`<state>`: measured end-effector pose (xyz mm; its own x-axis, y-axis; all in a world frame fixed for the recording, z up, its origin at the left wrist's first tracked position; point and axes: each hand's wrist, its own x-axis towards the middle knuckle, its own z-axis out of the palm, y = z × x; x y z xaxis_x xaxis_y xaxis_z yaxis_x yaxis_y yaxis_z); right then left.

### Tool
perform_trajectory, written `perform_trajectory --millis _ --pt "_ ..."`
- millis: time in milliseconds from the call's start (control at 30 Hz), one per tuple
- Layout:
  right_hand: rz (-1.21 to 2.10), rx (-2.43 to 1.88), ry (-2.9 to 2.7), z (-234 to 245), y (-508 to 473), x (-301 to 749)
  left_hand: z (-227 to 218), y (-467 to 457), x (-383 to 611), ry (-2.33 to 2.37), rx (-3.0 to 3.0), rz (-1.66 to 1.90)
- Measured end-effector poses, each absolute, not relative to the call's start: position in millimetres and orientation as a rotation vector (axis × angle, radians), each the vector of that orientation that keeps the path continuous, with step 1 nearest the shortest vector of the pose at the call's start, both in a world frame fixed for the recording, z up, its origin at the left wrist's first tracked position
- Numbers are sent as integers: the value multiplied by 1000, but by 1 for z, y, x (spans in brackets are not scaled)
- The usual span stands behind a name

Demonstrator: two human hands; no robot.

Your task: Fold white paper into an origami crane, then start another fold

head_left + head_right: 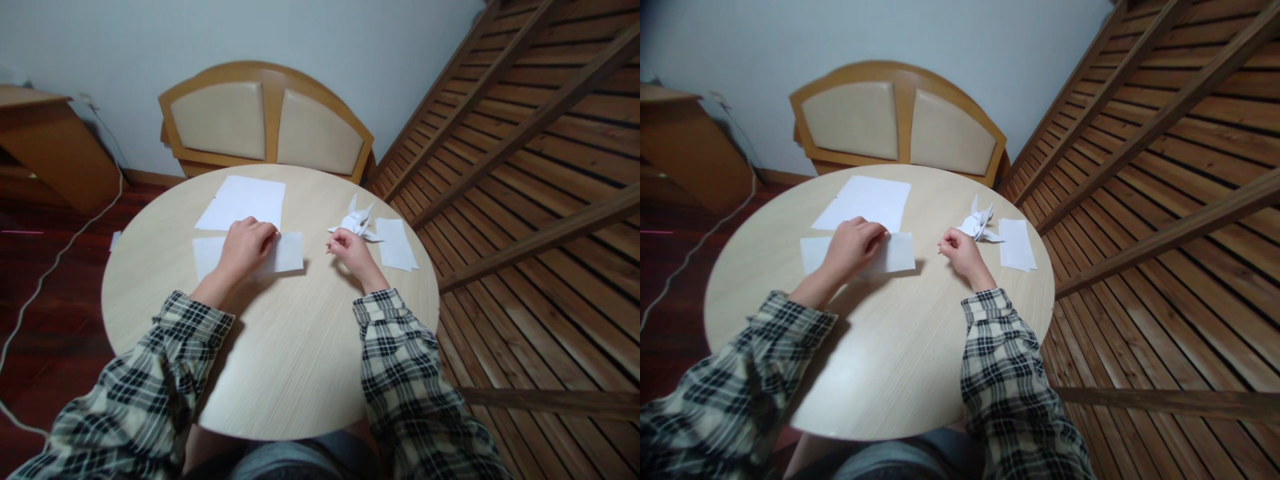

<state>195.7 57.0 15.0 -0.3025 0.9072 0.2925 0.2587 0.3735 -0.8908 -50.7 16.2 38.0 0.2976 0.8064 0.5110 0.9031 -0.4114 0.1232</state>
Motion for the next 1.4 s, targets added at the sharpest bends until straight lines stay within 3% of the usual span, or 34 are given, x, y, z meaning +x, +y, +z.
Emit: perform_trajectory --millis 867,1400 --pt "971 -883 -2043 18 35 158 31 9 -31 -1397 -2611 -620" --pt "934 -1001 -1760 6 56 184 37 14 -50 -1498 -2511 -661"
